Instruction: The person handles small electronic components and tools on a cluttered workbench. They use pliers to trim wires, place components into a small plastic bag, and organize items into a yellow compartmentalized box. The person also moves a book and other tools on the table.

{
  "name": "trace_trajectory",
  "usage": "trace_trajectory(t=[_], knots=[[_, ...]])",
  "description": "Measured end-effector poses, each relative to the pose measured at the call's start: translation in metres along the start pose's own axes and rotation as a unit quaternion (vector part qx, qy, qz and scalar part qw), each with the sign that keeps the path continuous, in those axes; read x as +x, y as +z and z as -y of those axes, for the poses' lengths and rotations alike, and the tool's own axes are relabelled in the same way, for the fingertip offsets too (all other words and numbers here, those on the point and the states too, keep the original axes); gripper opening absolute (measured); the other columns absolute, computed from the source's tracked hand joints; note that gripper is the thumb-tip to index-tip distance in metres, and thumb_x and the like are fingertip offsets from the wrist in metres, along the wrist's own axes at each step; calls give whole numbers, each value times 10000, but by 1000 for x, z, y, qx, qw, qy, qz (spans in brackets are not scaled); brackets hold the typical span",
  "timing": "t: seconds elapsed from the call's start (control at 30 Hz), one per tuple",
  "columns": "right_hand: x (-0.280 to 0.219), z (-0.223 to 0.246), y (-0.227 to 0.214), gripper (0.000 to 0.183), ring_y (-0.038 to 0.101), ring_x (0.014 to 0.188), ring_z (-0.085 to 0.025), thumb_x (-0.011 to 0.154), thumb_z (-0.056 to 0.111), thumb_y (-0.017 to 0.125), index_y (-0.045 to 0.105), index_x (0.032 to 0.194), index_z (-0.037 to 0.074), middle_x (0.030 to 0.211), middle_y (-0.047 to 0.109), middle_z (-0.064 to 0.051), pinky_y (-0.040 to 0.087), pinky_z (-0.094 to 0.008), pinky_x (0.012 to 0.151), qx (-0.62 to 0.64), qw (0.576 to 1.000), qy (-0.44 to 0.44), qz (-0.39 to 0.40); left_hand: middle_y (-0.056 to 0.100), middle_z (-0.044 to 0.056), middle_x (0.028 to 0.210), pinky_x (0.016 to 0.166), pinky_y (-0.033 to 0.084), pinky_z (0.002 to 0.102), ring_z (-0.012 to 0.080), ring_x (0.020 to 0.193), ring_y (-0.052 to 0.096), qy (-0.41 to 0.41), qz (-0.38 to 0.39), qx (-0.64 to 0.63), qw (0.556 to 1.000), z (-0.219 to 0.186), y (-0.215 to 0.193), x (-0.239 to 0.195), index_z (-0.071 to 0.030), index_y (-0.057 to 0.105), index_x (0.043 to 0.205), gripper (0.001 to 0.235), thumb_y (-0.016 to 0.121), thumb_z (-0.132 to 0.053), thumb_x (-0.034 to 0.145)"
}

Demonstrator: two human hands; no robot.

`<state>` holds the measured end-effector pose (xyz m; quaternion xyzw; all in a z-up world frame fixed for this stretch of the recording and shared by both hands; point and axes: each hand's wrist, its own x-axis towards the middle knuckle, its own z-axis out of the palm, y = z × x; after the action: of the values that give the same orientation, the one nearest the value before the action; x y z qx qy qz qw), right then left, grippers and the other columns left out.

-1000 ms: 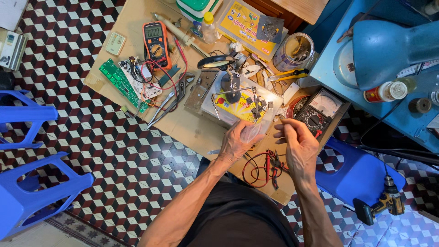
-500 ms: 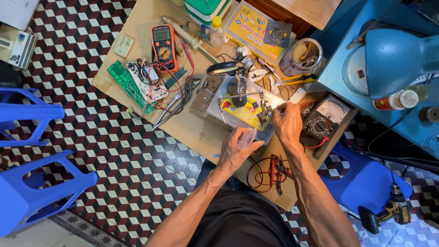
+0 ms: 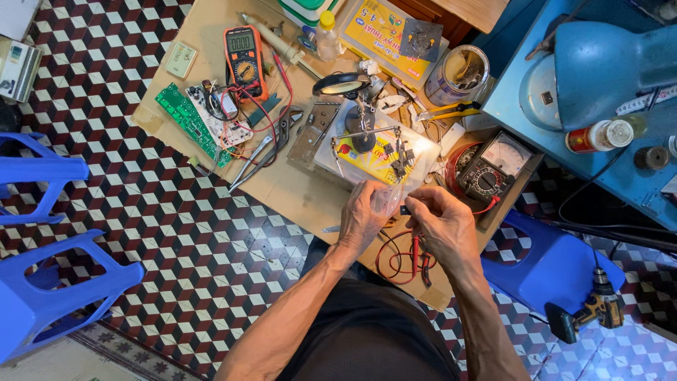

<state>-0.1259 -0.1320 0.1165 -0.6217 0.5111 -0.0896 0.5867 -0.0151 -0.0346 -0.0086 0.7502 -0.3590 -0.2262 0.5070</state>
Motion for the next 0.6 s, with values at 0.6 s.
trace_trajectory(t=[0.6], knots=[[-9,-25,2,372,736,750,-156,1050,278,489,687,1134,-25,939,756,-108,607,-283,707,85,995,-1,-54,635,115,1020,776,541,414,307,907,656,1,-17,0,1000,-8,3,-6,-85,564,1101,459,868,-259,806]])
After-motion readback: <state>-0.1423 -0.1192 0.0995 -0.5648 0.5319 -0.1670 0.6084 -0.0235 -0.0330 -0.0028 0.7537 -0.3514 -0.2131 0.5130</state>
